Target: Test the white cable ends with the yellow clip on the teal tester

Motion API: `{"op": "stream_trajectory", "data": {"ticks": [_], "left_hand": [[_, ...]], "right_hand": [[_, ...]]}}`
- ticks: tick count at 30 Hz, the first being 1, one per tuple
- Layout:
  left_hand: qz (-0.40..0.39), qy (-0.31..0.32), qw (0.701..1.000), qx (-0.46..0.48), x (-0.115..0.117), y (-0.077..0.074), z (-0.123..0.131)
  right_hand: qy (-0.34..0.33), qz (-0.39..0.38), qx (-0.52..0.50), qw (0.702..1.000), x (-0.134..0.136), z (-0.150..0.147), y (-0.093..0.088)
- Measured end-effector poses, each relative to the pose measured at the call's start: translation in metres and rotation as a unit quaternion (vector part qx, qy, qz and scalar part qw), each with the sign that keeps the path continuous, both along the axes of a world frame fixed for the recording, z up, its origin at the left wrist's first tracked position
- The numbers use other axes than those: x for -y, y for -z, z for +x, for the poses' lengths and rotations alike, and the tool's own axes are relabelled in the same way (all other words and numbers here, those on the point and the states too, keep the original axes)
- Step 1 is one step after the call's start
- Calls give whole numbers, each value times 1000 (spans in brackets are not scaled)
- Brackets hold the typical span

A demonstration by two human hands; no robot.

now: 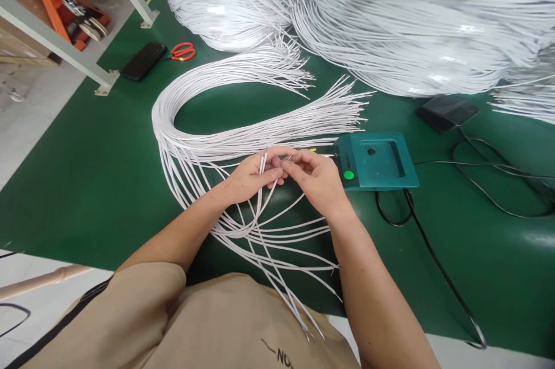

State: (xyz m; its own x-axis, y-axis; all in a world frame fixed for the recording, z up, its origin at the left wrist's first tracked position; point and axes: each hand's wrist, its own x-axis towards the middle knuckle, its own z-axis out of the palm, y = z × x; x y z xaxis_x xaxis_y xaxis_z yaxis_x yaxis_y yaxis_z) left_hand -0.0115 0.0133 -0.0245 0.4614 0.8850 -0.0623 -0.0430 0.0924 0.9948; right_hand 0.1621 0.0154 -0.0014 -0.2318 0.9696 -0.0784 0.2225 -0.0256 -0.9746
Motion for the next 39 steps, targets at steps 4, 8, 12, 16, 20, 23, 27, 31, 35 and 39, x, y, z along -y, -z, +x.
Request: {"op": "stream_trajectory", "data": {"ticks": [4,8,12,16,20,23,27,31,35,39], "left_hand": [[-137,-18,987,81,1,-3,2],[-259,-49,957,122,-1,-8,5],[-231,-101,964,81,-3,-4,8],[-136,-124,983,-7,-5,5,12],[-67,-114,989,-69,-7,14,15],[-39,-105,989,-97,-9,18,17],[-33,-118,983,-135,-10,22,20],[-25,-128,977,-166,-9,24,21],[-40,-137,976,-164,-8,21,23],[-69,-121,980,-141,-8,15,22]], "right_hand": [[-12,145,126,981,1,4,4],[-67,294,314,900,-1,9,6],[-26,375,459,805,-6,17,3],[-6,341,517,785,-11,27,1],[-30,329,515,791,-14,32,2],[-32,342,513,787,-15,34,2],[-22,356,507,785,-19,35,4],[-19,357,507,785,-19,34,6],[17,351,501,791,-14,38,3],[163,299,521,782,-12,48,5]]}}
